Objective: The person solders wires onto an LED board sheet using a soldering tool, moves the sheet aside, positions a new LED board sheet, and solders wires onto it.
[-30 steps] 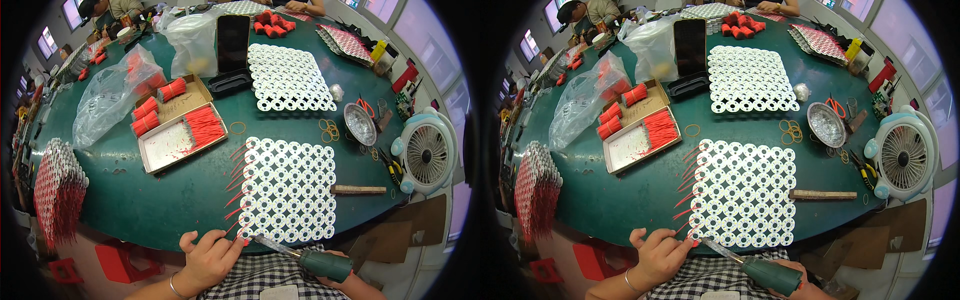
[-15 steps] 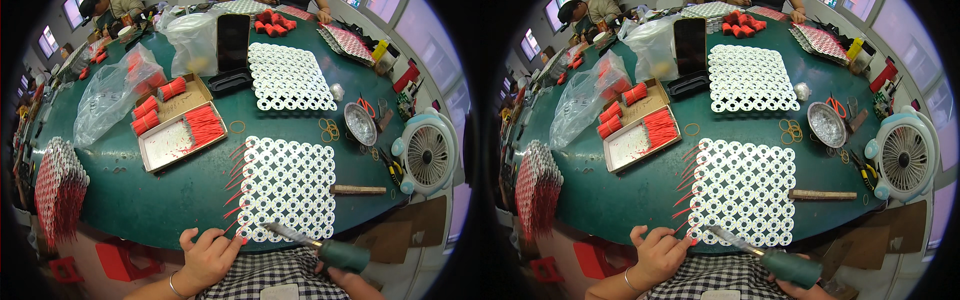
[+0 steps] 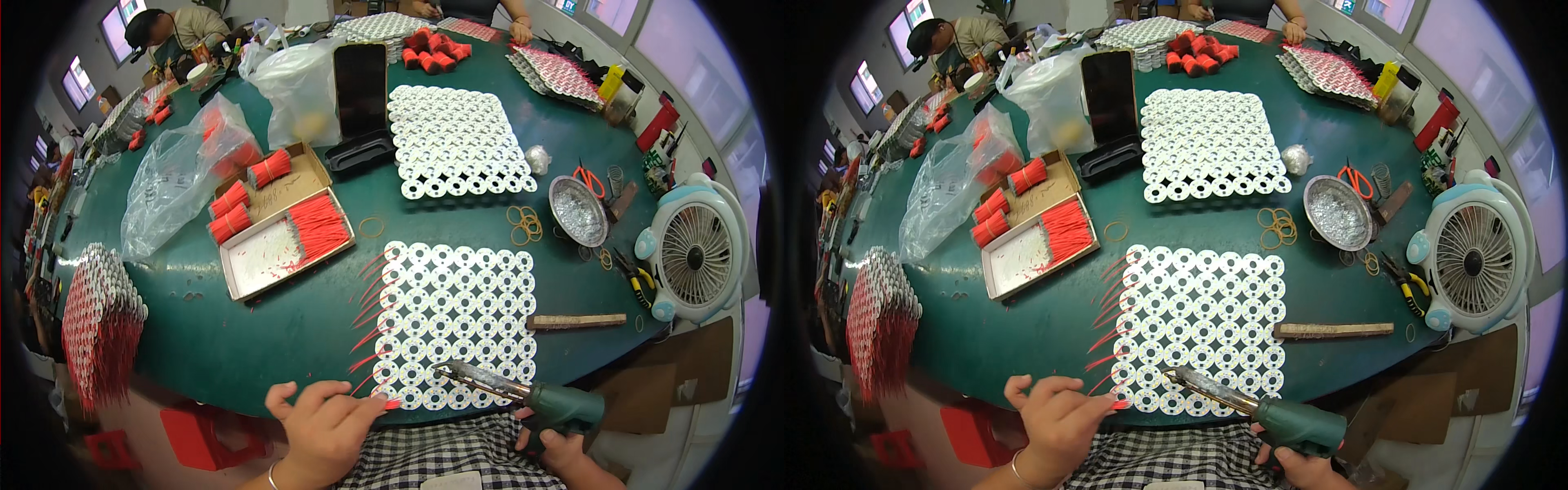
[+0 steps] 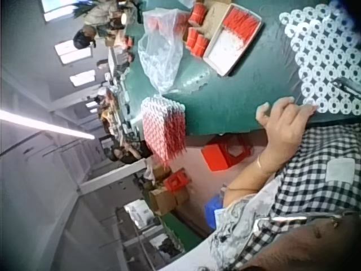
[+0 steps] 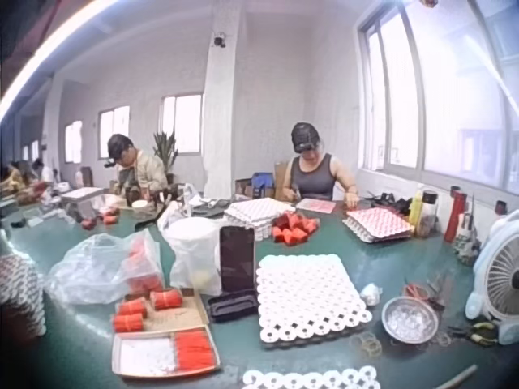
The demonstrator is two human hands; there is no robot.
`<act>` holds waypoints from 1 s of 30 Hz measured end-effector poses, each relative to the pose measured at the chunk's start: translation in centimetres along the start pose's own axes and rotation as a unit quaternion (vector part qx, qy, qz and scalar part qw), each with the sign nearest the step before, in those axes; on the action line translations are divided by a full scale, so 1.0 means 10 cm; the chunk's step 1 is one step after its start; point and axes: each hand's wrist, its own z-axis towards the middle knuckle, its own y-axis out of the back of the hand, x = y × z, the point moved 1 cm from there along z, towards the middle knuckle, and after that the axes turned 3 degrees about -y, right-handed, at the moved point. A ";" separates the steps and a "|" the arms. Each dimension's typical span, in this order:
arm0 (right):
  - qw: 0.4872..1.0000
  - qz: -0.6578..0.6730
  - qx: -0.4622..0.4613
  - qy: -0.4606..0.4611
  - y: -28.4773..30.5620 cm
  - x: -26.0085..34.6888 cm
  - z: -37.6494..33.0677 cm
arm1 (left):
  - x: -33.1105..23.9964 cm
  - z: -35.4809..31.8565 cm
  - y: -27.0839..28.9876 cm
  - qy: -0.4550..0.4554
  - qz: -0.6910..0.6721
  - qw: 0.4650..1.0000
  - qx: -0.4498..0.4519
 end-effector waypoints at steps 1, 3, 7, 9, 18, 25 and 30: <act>1.000 -0.008 -0.001 -0.001 -0.01 -0.01 0.02 | -0.04 0.04 -0.02 -0.034 0.027 0.999 0.003; 0.999 -0.032 0.005 0.005 0.01 0.02 0.01 | -0.01 0.04 -0.13 -0.035 0.008 0.999 -0.001; 0.982 -0.176 0.074 -0.016 0.17 0.01 0.00 | -0.01 0.09 -0.20 -0.075 0.026 0.996 0.029; 0.893 -0.426 0.127 0.067 0.23 -0.12 0.08 | -0.02 0.10 -0.24 -0.079 0.027 0.996 0.035; 0.937 -0.337 0.085 0.047 -0.10 0.10 0.19 | 0.03 0.13 -0.36 -0.083 0.008 0.996 0.029; 0.896 -0.397 0.116 0.164 -0.19 0.16 0.26 | 0.05 0.12 -0.36 -0.069 -0.014 0.997 0.040; 0.870 -0.425 0.105 0.227 -0.23 0.18 0.25 | 0.06 0.13 -0.37 -0.071 -0.017 0.997 0.041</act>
